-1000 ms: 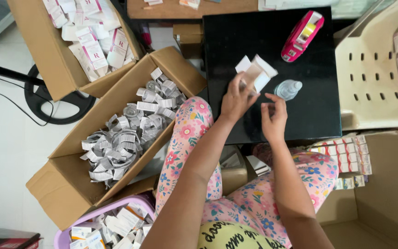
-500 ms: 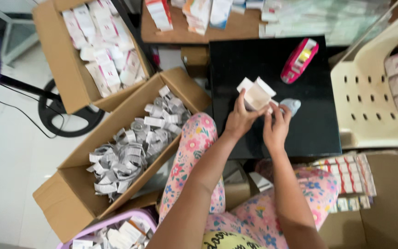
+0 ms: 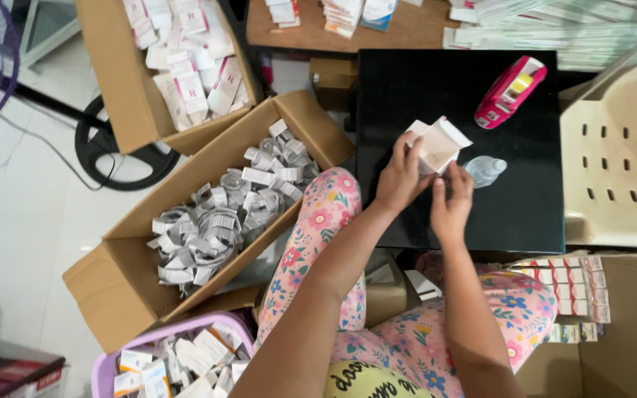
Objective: The person sits on the floor and repeatedly picks small bottles and paper boxes from a cardboard box. They place the bottles into the boxes, close the boxes, and set them aside on a nearby chair. The process is repeated for multiple units.
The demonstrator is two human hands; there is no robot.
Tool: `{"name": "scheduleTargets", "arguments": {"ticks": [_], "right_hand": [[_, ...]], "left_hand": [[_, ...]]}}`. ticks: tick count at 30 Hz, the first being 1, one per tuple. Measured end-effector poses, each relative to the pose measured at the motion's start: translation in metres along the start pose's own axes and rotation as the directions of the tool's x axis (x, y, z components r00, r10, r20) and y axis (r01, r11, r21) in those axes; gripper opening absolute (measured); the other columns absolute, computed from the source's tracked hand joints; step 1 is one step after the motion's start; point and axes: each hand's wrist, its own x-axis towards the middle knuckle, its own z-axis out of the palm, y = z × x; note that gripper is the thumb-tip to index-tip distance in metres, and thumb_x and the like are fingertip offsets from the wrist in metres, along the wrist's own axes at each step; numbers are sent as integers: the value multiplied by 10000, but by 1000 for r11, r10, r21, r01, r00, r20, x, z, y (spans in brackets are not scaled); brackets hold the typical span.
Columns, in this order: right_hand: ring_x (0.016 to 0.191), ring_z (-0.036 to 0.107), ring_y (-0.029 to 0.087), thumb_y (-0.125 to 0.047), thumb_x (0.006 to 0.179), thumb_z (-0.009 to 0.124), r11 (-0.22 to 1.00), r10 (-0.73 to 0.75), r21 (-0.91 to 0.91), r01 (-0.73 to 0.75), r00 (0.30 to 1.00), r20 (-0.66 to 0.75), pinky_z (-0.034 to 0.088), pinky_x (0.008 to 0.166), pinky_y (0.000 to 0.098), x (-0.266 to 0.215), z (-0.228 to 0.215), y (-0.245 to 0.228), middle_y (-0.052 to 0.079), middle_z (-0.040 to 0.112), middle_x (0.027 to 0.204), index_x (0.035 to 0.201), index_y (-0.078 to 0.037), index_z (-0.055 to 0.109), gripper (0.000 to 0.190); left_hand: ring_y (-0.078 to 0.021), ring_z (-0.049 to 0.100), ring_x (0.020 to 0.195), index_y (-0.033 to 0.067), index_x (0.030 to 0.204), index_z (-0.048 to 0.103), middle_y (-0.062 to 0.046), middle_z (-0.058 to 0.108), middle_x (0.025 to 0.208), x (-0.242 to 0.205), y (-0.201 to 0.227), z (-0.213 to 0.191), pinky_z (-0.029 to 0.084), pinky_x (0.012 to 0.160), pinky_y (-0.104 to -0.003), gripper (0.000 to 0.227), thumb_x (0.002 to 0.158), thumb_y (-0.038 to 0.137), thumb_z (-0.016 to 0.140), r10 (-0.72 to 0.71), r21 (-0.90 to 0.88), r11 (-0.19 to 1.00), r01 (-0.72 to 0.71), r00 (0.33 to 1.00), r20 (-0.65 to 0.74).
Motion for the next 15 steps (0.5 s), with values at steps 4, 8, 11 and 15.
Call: {"name": "scheduleTargets", "arguments": {"ticks": [4,8,11,15], "right_hand": [[1120,555,250,-119,1041,633,996,77,56,-76,997,-22,518,937,352,2,-12,-9,153,486,1320,1394,-8,606,371],[1082,508,194,-142,1107,675,997,-17,-73,8,991,-132,491,905,306,-1,-31,-20,116,460,1331,1426,-27,583,351],[1067,537,154,-157,1160,660,997,-69,-41,62,981,-181,465,881,261,-3,-46,-34,96,470,1327,1427,-33,560,311],[1003,498,142,-131,1174,661,992,-125,-18,124,968,-220,415,833,255,3,-49,-65,93,461,1322,1417,-44,577,271]], "left_hand": [[-535,530,1221,209,1414,476,-262,363,1481,13,43,-43,511,965,-523,904,616,275,897,-12,193,981,-8,995,102],[-480,514,1299,116,1363,533,-260,441,1460,16,37,-96,475,1037,-503,820,647,295,890,24,12,1000,-25,999,47],[-293,684,1124,119,1317,624,-143,706,1189,4,-49,-151,550,974,-416,515,846,232,801,-243,-41,969,243,970,-7],[-398,668,1052,40,1177,712,-218,687,1157,-36,-202,-221,523,911,-467,397,875,282,801,-521,240,806,542,841,-150]]}}
